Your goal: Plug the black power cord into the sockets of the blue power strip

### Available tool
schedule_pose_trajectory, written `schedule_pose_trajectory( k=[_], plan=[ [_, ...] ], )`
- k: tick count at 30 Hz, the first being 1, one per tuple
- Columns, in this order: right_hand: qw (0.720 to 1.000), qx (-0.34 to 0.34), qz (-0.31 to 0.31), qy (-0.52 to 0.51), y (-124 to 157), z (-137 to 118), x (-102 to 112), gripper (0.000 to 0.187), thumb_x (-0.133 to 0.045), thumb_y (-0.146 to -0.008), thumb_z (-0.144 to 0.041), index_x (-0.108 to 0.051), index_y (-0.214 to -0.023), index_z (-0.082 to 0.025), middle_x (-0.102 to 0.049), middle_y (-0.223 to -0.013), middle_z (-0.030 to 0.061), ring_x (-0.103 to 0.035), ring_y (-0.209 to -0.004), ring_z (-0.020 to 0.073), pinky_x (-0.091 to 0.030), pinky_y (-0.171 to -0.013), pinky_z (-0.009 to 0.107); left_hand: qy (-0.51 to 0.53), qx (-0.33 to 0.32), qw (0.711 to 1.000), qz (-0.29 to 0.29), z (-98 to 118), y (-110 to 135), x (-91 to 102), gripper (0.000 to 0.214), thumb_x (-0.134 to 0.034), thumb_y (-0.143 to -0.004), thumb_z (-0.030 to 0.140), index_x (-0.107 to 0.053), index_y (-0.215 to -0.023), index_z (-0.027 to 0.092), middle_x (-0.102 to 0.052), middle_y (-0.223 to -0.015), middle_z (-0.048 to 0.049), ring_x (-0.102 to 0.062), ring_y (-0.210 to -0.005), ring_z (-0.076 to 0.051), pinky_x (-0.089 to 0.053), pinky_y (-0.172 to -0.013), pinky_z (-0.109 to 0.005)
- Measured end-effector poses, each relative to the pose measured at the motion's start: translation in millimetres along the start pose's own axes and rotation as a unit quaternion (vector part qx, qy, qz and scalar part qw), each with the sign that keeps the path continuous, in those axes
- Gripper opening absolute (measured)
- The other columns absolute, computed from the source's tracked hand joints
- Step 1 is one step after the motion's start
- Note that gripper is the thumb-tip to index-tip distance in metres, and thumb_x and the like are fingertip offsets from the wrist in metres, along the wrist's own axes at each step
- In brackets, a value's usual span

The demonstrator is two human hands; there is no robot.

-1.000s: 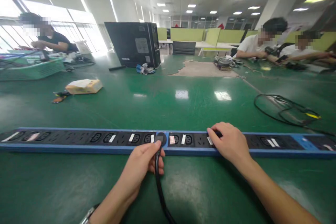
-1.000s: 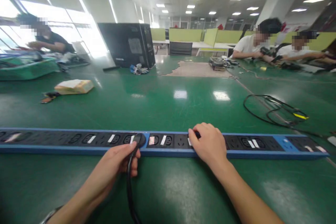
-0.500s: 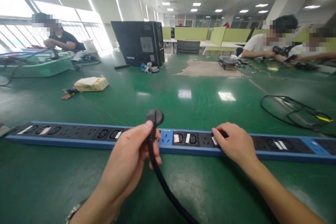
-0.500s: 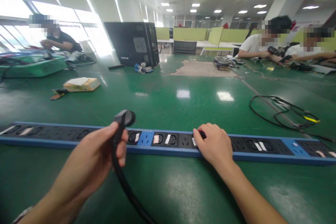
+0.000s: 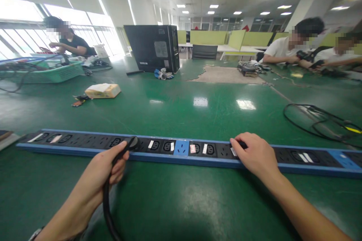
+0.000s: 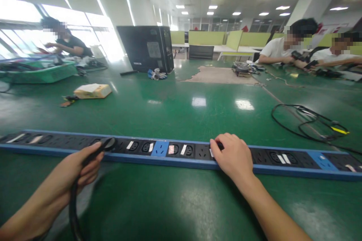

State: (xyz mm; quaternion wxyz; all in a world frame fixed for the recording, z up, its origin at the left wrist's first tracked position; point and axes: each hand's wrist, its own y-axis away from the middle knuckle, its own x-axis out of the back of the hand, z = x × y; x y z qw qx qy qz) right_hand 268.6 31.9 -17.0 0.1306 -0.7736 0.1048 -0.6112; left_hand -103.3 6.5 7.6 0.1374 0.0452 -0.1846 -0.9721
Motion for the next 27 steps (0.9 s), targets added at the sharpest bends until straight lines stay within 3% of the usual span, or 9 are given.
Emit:
schedule_pose_trajectory(
  k=[3,11,27],
  plan=[
    [1.000,-0.002,0.003,0.004,0.8,-0.2,-0.1,0.031,-0.044,-0.087,-0.044,-0.064,-0.073,-0.025,-0.065,-0.078,0.0002,-0.058,-0.080,0.0187,-0.038,-0.068,0.031,0.013,0.016,0.999,-0.030,-0.6,-1.5,-5.7,0.039,-0.068,-0.069,0.052,-0.054,-0.060,0.016,-0.030,-0.034,0.0099,-0.025,-0.026,-0.004,-0.020,-0.029,-0.015],
    [1.000,0.006,0.012,-0.004,0.3,1.0,-2.1,0.031,-0.044,-0.086,-0.043,-0.065,-0.073,-0.024,-0.065,-0.077,0.0013,-0.058,-0.078,0.0183,-0.038,-0.066,0.030,-0.030,-0.027,0.999,0.019,-0.9,-2.2,-2.1,0.042,-0.066,-0.069,0.055,-0.056,-0.061,0.015,-0.035,-0.035,0.0087,-0.028,-0.027,-0.004,-0.022,-0.029,-0.013],
    [1.000,0.008,0.008,-0.010,0.3,1.6,-1.8,0.032,-0.044,-0.087,-0.044,-0.066,-0.075,-0.023,-0.066,-0.078,0.0021,-0.058,-0.079,0.0189,-0.039,-0.069,0.030,-0.003,-0.010,1.000,0.005,0.2,3.5,-9.8,0.038,-0.069,-0.069,0.051,-0.059,-0.067,0.014,-0.038,-0.039,0.0084,-0.030,-0.027,-0.003,-0.021,-0.028,-0.012]
  ],
)
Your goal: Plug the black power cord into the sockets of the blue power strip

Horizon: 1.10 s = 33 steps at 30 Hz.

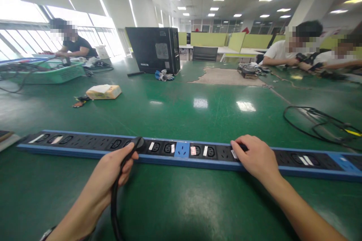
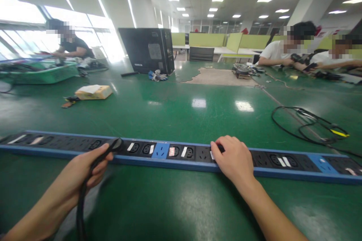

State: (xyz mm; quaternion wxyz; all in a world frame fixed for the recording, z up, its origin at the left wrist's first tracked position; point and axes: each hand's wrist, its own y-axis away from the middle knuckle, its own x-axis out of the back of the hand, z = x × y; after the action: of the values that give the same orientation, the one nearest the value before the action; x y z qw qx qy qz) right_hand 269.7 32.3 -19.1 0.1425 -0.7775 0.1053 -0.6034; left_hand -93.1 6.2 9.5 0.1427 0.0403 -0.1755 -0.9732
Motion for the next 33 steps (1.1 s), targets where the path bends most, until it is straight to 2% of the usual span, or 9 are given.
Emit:
schedule_pose_trajectory(
  k=[8,16,20,26,33],
  plan=[
    [1.000,-0.001,0.006,0.000,0,-1,0,0.031,-0.044,-0.086,-0.043,-0.066,-0.074,-0.024,-0.066,-0.078,0.0013,-0.058,-0.079,0.0188,-0.038,-0.068,0.030,-0.036,0.004,0.999,0.018,-2,-2,3.8,0.039,-0.065,-0.069,0.053,-0.059,-0.062,0.014,-0.039,-0.039,0.0069,-0.030,-0.028,-0.004,-0.021,-0.029,-0.013],
    [1.000,0.003,0.011,0.001,1,0,0,0.032,-0.044,-0.087,-0.043,-0.065,-0.073,-0.024,-0.066,-0.077,0.0018,-0.059,-0.078,0.0191,-0.038,-0.067,0.030,-0.158,-0.047,0.986,0.009,-3,-3,2.6,0.043,-0.062,-0.071,0.054,-0.059,-0.056,0.014,-0.045,-0.040,0.0022,-0.038,-0.033,-0.007,-0.027,-0.033,-0.016],
    [1.000,0.003,0.012,0.001,1,-1,1,0.031,-0.044,-0.087,-0.042,-0.065,-0.073,-0.024,-0.066,-0.077,0.0017,-0.058,-0.078,0.0188,-0.038,-0.067,0.030,-0.154,-0.030,0.988,0.000,-3,-5,7.3,0.043,-0.062,-0.070,0.056,-0.061,-0.060,0.015,-0.046,-0.042,0.0029,-0.038,-0.032,-0.007,-0.023,-0.032,-0.016],
    [1.000,-0.003,-0.001,-0.002,1,0,1,0.032,-0.044,-0.087,-0.044,-0.066,-0.075,-0.024,-0.067,-0.080,0.0011,-0.058,-0.080,0.0188,-0.039,-0.068,0.031,-0.129,-0.005,0.992,-0.015,-7,-10,12.3,0.044,-0.064,-0.069,0.058,-0.065,-0.070,0.014,-0.046,-0.045,0.0039,-0.039,-0.033,-0.007,-0.024,-0.031,-0.016],
    [1.000,0.004,0.011,-0.003,2,1,0,0.032,-0.044,-0.086,-0.044,-0.067,-0.075,-0.025,-0.067,-0.079,0.0010,-0.058,-0.079,0.0186,-0.039,-0.067,0.030,-0.132,-0.017,0.991,-0.002,-7,-5,7.1,0.046,-0.063,-0.069,0.059,-0.065,-0.066,0.013,-0.042,-0.040,0.0048,-0.033,-0.032,-0.006,-0.025,-0.031,-0.015]
  ],
)
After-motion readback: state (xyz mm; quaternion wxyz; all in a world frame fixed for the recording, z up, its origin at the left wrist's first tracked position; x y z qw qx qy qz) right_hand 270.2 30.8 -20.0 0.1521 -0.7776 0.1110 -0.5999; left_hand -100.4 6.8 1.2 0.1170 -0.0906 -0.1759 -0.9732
